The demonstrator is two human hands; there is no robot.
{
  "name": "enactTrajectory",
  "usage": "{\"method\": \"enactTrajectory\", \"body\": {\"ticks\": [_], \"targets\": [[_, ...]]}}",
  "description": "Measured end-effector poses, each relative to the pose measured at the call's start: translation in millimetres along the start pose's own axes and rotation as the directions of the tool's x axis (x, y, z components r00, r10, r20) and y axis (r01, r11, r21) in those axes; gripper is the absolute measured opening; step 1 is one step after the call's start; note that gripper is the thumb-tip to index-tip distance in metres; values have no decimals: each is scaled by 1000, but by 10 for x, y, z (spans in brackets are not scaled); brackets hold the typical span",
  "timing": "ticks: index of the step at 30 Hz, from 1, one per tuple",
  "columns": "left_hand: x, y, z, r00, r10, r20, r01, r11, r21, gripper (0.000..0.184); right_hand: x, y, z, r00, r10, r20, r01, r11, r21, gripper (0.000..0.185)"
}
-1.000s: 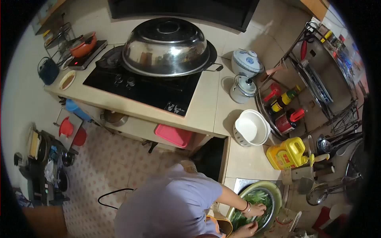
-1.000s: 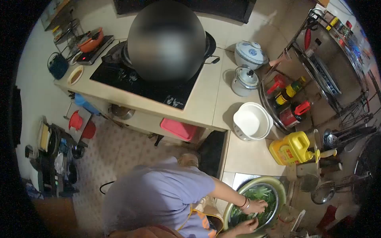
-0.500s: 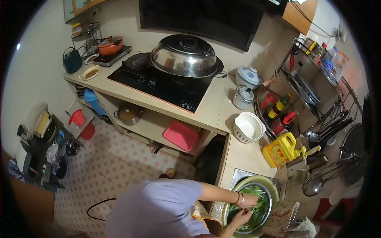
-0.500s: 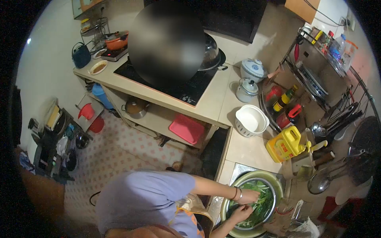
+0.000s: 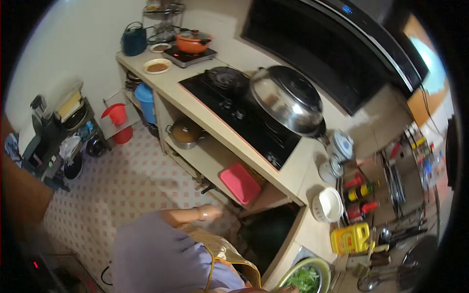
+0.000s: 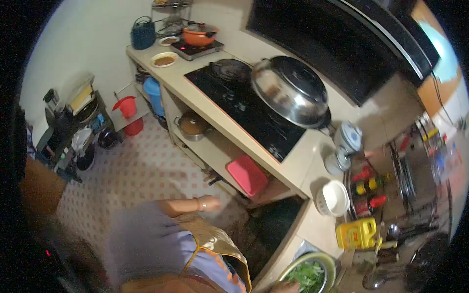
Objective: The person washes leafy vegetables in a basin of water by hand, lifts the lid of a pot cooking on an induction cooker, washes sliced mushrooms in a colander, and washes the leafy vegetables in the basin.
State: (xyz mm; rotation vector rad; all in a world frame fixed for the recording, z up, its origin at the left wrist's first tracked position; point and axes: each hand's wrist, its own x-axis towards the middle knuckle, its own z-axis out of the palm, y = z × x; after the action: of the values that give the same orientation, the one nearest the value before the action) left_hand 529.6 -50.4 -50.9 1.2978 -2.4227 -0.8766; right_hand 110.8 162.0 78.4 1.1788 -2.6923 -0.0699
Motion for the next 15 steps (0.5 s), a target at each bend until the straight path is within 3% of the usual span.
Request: {"method": "enactTrajectory", "body": {"ticks": [1, 2, 3, 4, 5, 6, 7, 8, 10, 12, 13, 14, 15], "targets": [[-317, -323, -135, 984, -136, 117, 118, 982, 146, 18, 74, -86, 142, 998, 52, 17, -54, 985, 165, 30], [-494, -1138, 266, 842, -400, 362, 272, 894, 356, 19, 151, -213, 269, 994, 103, 48, -113, 939, 326, 31], [-977, -1575, 346, 789, -542, 290, 518, 840, 161, 23, 66, -649, -93, 984, 148, 95, -176, 862, 475, 32], [-1460, -1990, 400, 714, -668, 210, 693, 717, -74, 27, -50, -1059, -477, 978, -63, -198, 127, 935, 331, 25], [-1840, -2194, 350, 624, -754, 206, 764, 643, 40, 28, 102, -1295, 42, 728, -106, -678, 463, 805, 371, 17], [-2218, -2359, 259, 524, -828, 199, 818, 555, 154, 29, 105, -1725, -102, 747, -111, -656, 492, 757, 431, 13], [-2554, -2607, 130, 444, -867, 223, 864, 481, 150, 29, 231, -2128, -125, 760, -230, -608, 572, 681, 458, 12], [-2865, -2828, 22, 363, -897, 254, 900, 408, 153, 28, 89, -2648, -585, 845, -338, -415, 517, 712, 474, 11], [-3272, -3118, -79, 194, -929, 315, 951, 257, 172, 28, 8, -3446, -589, 777, -377, -503, 628, 517, 582, 8], [-3410, -3296, -93, 242, -944, 224, 953, 275, 127, 27, -36, -4074, -356, 746, -434, -505, 664, 432, 610, 12], [-3443, -3436, -140, 261, -951, 168, 953, 281, 109, 27, -140, -4407, -368, 758, -453, -469, 621, 282, 731, 11], [-3489, -3562, -176, 278, -954, 114, 953, 289, 95, 27, -208, -4674, -423, 644, -578, -501, 739, 303, 602, 11], [-3560, -3677, -167, 291, -954, 64, 951, 296, 84, 27, -266, -4929, -401, 646, -635, -424, 705, 284, 650, 9]]}}
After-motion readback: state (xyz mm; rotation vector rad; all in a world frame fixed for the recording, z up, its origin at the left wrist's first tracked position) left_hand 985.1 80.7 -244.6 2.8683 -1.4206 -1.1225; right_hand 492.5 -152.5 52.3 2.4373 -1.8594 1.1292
